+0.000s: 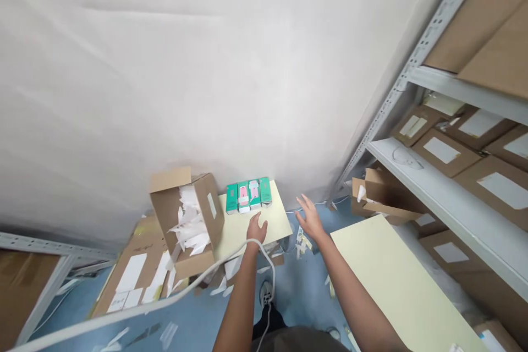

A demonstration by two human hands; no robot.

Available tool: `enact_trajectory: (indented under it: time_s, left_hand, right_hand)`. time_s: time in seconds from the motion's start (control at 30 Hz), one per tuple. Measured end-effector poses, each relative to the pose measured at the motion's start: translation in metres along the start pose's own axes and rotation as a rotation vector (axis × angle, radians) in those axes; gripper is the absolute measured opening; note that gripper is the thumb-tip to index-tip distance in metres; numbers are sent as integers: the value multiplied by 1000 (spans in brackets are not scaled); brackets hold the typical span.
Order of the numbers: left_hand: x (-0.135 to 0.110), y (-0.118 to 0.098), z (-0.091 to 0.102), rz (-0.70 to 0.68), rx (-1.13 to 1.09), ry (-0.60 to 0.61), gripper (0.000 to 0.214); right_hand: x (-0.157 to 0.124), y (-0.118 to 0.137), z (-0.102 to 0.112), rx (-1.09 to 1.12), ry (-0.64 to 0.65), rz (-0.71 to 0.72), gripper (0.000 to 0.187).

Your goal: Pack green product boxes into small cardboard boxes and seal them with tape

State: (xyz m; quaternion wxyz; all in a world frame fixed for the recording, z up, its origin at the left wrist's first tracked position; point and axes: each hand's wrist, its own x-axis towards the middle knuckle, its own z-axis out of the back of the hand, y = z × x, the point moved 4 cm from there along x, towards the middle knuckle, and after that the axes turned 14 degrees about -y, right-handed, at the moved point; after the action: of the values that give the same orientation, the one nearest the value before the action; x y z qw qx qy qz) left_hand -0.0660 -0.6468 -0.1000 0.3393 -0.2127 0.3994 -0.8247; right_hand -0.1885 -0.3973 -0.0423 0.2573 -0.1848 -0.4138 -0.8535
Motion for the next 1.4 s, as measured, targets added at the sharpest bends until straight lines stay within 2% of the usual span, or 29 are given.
enact_trajectory:
  time_s: [0.07,0.17,0.27,0.37,0.47,0.53,0.67,0.73,0.9,1.0,1.13,1.27,1.4]
  left_hand:
    - [36,19,-7,-11,55,25,55]
    - [84,35,-30,-50,170,79,56]
    - [123,40,-68,-124,325,189,58]
    - [148,43,-107,-215,455,345,59]
    - [154,52,-132,-295,502,442,57]
    - [147,62,-138,-340,494,448,56]
    - [117,79,-132,-375,418,404,50]
    - [106,86,-125,-339,366,372,44]
    - [100,105,-112,-11,343,205,44]
    - [99,111,-120,124,315,251,52]
    - [99,107,-132,184,214,319,57]
    - [94,96,-131,218,159,357,56]
    - [82,74,-122,163,112,339,57]
  right_hand:
    - [7,7,-45,6,58,-14,58]
    - [9,6,-101,-8,97,-62,60]
    - [4,-6,-145,-34,108,-124,61]
    - [-2,-26,-177,-56,130,-167,60]
    - [3,-49,-201,-66,155,-204,60]
    - [12,-65,-215,-68,186,-245,60]
    - [23,-96,-248,-55,254,-390,59]
    - [19,-108,-263,-39,268,-471,60]
    - [-11,-121,-284,83,225,-604,65]
    - [-28,-116,-297,228,257,-679,67]
    - [-34,-104,-308,346,224,-791,71]
    - [-27,-94,-295,383,130,-848,78]
    - [-20,-84,-263,490,74,-837,80]
